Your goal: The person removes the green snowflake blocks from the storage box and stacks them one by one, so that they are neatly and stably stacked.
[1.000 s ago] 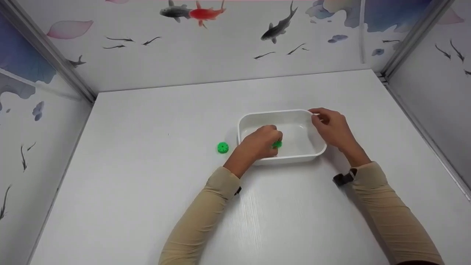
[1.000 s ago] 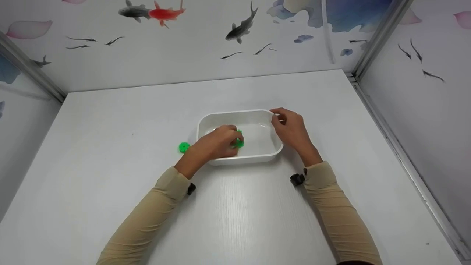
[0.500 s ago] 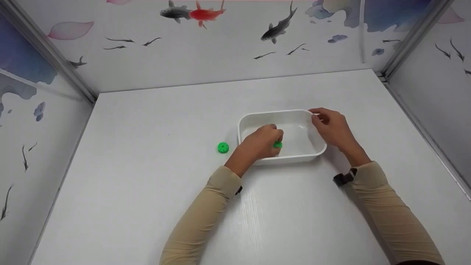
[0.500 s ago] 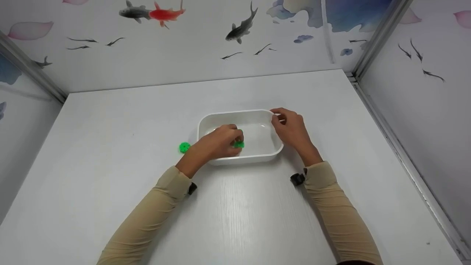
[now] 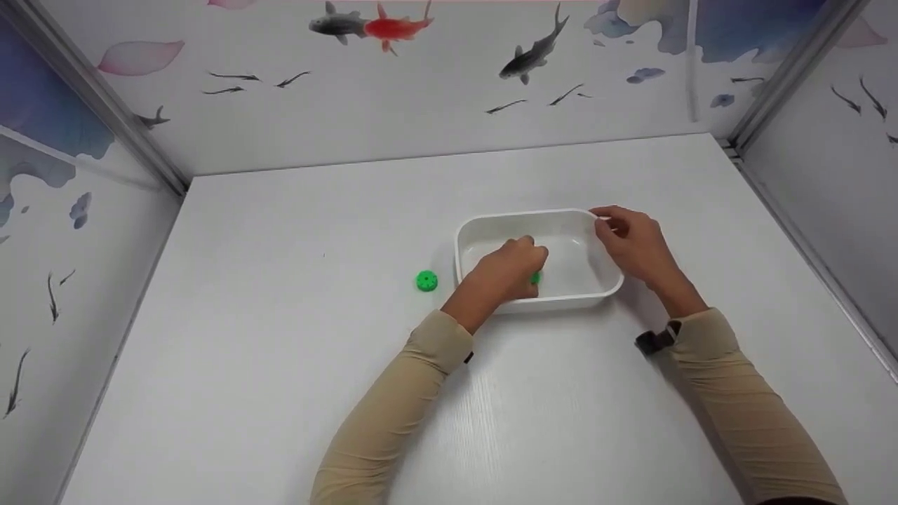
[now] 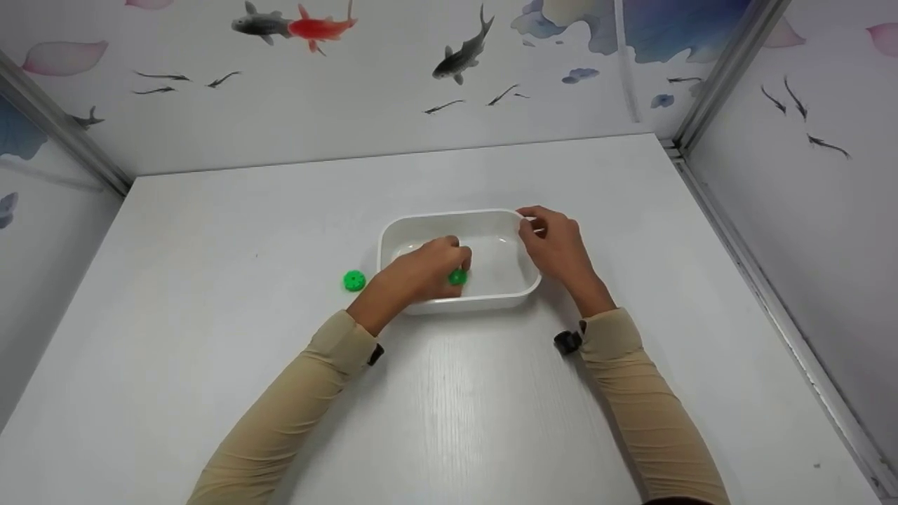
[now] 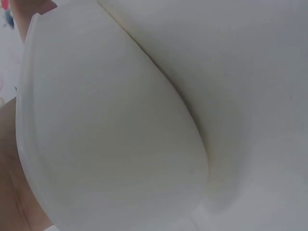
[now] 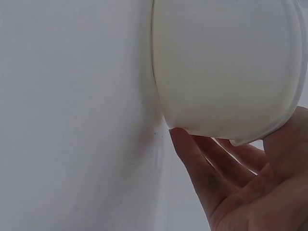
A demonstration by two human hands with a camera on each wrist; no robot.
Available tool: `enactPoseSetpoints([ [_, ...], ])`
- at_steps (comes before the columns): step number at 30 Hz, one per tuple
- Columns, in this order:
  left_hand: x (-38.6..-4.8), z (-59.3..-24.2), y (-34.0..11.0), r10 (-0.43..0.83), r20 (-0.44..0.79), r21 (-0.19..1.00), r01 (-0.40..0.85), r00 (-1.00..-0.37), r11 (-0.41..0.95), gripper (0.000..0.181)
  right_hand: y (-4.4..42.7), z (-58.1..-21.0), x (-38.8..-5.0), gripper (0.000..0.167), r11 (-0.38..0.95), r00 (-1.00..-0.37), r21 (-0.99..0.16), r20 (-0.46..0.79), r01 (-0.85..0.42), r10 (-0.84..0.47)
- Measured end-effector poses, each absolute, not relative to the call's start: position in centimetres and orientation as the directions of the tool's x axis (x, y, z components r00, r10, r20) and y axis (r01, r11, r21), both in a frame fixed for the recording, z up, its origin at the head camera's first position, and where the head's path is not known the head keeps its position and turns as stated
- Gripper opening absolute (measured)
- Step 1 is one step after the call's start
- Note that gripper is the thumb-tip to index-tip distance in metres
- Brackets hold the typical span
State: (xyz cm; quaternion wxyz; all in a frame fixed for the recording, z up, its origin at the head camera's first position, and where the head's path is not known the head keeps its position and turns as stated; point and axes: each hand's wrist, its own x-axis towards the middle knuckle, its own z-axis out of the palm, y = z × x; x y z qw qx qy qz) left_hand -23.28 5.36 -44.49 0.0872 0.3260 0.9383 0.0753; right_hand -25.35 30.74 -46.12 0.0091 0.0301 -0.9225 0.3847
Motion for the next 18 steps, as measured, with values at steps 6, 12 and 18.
enactPoseSetpoints([
  [6,-23.39,-44.71,5.08,0.663,-0.07,0.189,0.643,-0.745,0.742,0.023,30.66,-46.03,-25.38,0.045,0.7,-0.998,-0.712,0.029,-0.057,-0.053],
  [12,-23.56,-44.82,4.98,0.666,-0.065,0.215,0.641,-0.743,0.736,0.022,30.61,-46.0,-25.3,0.045,0.702,-0.998,-0.71,0.031,-0.057,-0.05],
  [18,-23.57,-44.77,4.94,0.66,-0.076,0.239,0.629,-0.747,0.74,0.025,30.64,-46.03,-25.28,0.045,0.697,-0.999,-0.715,0.028,-0.053,-0.047],
])
